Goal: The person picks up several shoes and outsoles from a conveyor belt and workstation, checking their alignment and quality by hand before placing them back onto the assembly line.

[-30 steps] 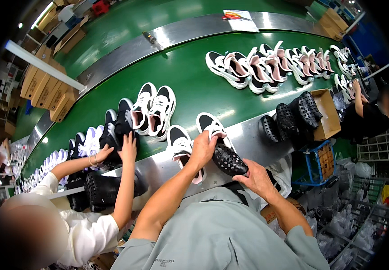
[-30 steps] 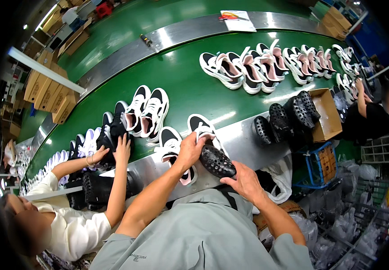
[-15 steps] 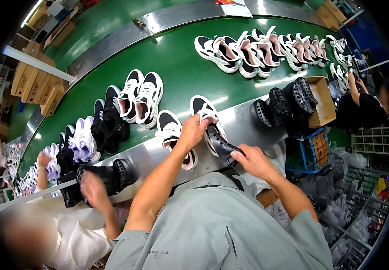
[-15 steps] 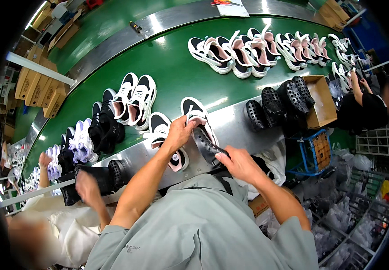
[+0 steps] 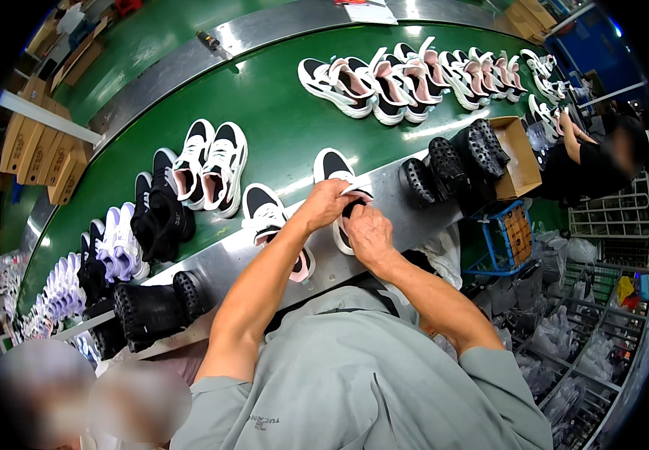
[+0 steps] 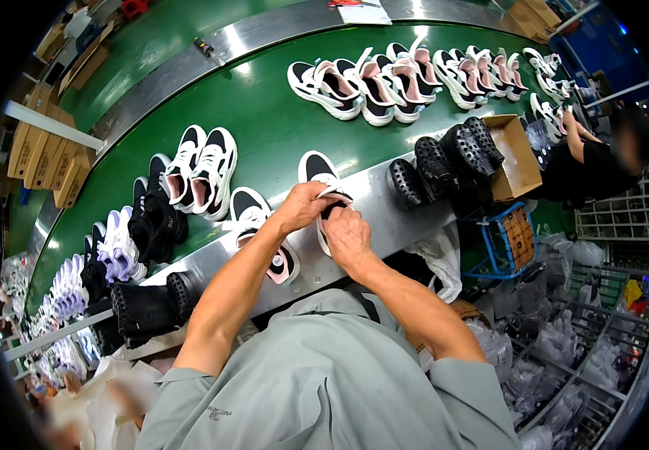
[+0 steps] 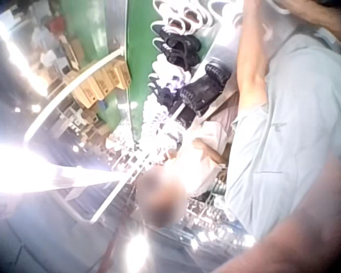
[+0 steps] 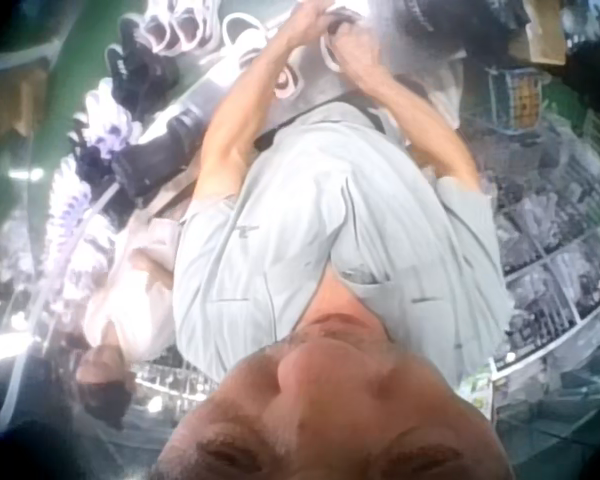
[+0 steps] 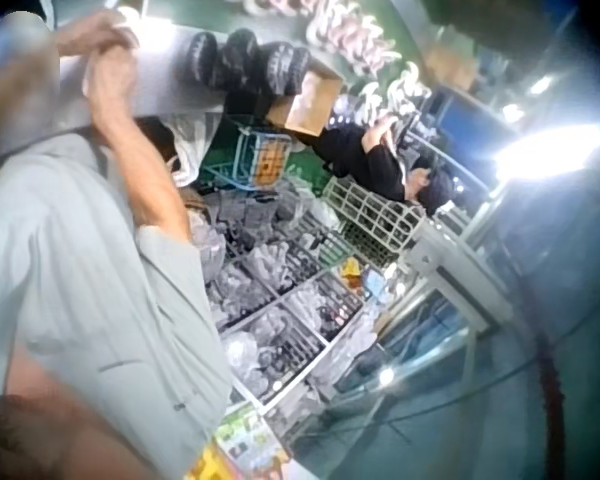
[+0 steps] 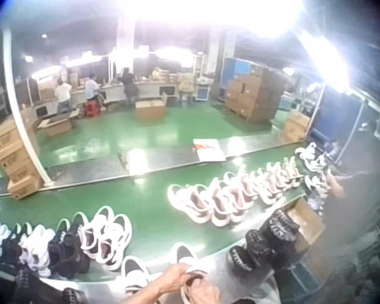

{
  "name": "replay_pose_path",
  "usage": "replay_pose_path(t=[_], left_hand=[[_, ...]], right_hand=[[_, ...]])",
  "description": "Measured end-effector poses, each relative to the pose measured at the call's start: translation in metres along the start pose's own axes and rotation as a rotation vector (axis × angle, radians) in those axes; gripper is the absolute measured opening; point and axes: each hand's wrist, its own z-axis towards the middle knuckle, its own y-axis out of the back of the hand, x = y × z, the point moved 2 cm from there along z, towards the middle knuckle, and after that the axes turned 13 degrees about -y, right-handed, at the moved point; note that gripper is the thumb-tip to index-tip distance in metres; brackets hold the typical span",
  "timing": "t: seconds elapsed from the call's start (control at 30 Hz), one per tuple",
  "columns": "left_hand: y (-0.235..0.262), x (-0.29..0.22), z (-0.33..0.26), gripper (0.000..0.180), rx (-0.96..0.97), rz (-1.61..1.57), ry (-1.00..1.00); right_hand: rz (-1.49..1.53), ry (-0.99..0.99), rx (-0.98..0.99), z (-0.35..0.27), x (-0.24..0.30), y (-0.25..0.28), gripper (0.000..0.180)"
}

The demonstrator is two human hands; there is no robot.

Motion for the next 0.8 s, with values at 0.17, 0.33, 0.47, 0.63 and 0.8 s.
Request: replay_pose_path(t=[0.17,0.33,0.47,0.63,0.8], left_hand=[[0.004,0.002,-0.008,0.026,0.055,0.137,-0.081],[0.011,0.005,-0.008,0.029,0.008,-0.218,0.232],[0.012,0.000,-0.014,0.038,-0.152,0.227,-0.035],[-0.020,0.005,-0.043,0.109,-0.243,0.313,0.342],[-0.045,0.014,-0.019,0.102,-0.255,0.374,0.436]], right_hand=[[0.062,-0.086,-0.034,-0.001,-0.006,-0.015,0.027],[0.106,-0.063,-0.082,0.011,0.002,-0.017,0.024],[0.288,-0.047,0.030,0.006,-0.021,-0.002,0.029],[0.531,-0.140,-0.037,0.005,-0.050,0.011,0.052],[0.424,-0.394,0.189,0.034,-0.061,-0.016,0.040]])
